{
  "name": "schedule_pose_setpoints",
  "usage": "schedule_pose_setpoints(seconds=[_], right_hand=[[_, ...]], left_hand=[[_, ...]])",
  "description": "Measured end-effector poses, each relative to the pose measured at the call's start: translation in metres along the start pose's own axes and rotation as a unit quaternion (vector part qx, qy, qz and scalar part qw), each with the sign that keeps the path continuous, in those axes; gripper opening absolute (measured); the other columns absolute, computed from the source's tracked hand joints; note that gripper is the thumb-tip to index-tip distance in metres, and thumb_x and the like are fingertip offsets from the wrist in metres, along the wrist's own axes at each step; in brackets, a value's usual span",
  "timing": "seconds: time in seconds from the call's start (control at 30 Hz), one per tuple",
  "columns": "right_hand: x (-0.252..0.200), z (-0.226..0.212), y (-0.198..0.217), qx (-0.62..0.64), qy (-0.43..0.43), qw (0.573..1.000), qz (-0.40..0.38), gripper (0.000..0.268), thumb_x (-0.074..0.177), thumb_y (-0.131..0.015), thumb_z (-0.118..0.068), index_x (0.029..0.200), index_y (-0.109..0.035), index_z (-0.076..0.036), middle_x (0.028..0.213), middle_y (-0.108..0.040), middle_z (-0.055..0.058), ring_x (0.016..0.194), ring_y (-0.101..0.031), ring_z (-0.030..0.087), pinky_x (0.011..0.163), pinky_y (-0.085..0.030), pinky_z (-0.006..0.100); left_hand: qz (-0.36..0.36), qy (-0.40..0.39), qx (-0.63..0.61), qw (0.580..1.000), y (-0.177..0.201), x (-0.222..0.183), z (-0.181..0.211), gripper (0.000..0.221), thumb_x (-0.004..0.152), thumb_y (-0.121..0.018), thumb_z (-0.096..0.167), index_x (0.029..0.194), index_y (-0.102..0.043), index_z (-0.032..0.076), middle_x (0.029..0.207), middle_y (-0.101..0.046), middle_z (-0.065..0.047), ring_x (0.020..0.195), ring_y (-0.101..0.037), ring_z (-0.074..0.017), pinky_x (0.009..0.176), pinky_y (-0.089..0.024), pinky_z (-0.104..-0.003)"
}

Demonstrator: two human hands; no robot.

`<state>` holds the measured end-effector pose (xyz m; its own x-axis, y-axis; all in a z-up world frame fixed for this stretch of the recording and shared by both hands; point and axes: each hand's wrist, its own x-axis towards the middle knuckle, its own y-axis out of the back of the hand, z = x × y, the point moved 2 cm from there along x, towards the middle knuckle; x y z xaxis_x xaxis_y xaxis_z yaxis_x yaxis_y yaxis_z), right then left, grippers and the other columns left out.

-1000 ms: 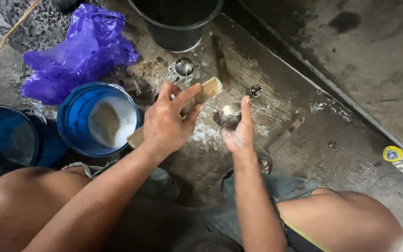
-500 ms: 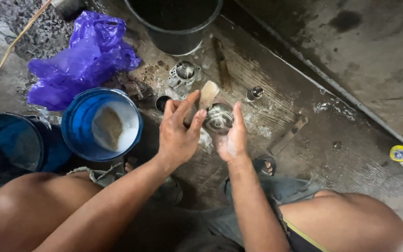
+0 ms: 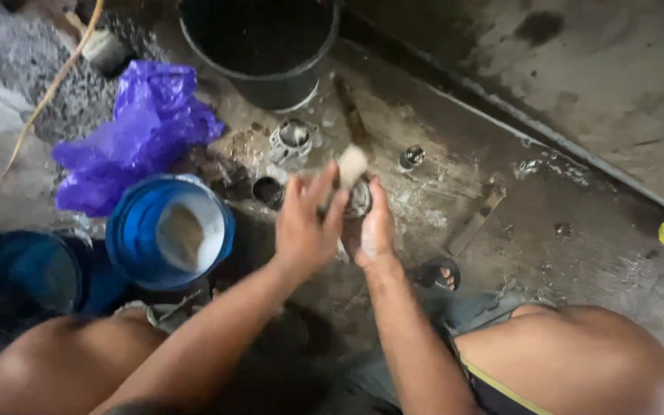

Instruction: Washing and scrubbing various small metal motor components using a brush and soapy water in buckets on the floor.

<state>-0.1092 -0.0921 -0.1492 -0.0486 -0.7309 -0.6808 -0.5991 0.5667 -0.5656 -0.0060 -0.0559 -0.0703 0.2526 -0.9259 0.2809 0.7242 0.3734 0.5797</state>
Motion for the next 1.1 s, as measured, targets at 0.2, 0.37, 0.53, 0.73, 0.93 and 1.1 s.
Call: schedule_pose_setpoints(seconds=[0.2,0.37,0.53,0.73,0.93,1.1], right_hand=[[0.041,-0.043,0.016,-0.126,0.094,0.982,0.109,0.04,0.098,-0.055,-0.048,0.115,-0.078,-0.02,0.092,-0.078,0.017,0.067,-0.074,0.03,0.055,-0.064,0.041],[0.046,-0.024,0.027,-0.415,-0.045,0.893,0.171,0.071,0.087,-0.049,-0.071,0.142,-0.062,-0.027,0.143,-0.063,0.005,0.138,-0.055,0.026,0.12,-0.038,0.039],[0.114,-0.018,0.034,-0.313,-0.004,0.922,0.226,0.081,0.083,-0.063,-0.071,0.139,-0.064,-0.013,0.143,-0.061,0.017,0.138,-0.053,0.033,0.118,-0.04,0.045],[0.206,-0.037,0.005,0.036,-0.053,0.998,0.028,0.026,0.088,-0.08,-0.035,0.105,-0.078,-0.016,0.105,-0.077,0.008,0.098,-0.074,0.027,0.09,-0.061,0.051],[0.22,-0.036,-0.053,-0.052,-0.107,0.98,-0.16,0.055,0.086,-0.066,-0.063,0.116,-0.072,-0.016,0.093,-0.074,0.023,0.08,-0.077,0.039,0.06,-0.067,0.044],[0.22,-0.024,-0.051,0.073,-0.234,0.93,-0.273,0.075,0.096,-0.049,-0.07,0.111,-0.071,0.0,0.098,-0.072,0.024,0.078,-0.07,0.038,0.045,-0.053,0.032]], left_hand=[[-0.062,0.085,-0.065,0.992,-0.061,-0.04,0.002,0.04,0.094,-0.071,0.033,0.133,-0.069,0.023,0.101,-0.058,-0.01,0.077,-0.07,-0.0432,0.067,-0.058,-0.054],[-0.059,0.143,0.01,0.988,-0.099,0.0,-0.03,0.046,0.097,-0.07,0.035,0.136,-0.062,0.014,0.115,-0.066,-0.016,0.101,-0.07,-0.0443,0.086,-0.057,-0.055],[-0.201,0.291,0.07,0.933,-0.102,-0.068,-0.073,0.044,0.1,-0.057,0.042,0.143,-0.053,0.035,0.119,-0.055,-0.007,0.103,-0.07,-0.0388,0.087,-0.059,-0.052],[-0.249,0.198,0.223,0.921,-0.134,-0.068,-0.123,0.038,0.092,-0.061,0.042,0.125,-0.071,0.028,0.122,-0.059,-0.006,0.121,-0.057,-0.0359,0.103,-0.044,-0.061],[0.122,-0.118,0.274,0.947,-0.099,0.164,-0.097,0.032,0.097,-0.068,0.039,0.126,-0.067,0.025,0.128,-0.055,-0.017,0.118,-0.054,-0.0416,0.09,-0.045,-0.049],[-0.5,-0.203,0.553,0.635,-0.169,0.311,-0.3,0.031,0.087,-0.054,0.02,0.088,-0.085,0.022,0.092,-0.082,-0.002,0.1,-0.078,-0.0245,0.08,-0.06,-0.035]])
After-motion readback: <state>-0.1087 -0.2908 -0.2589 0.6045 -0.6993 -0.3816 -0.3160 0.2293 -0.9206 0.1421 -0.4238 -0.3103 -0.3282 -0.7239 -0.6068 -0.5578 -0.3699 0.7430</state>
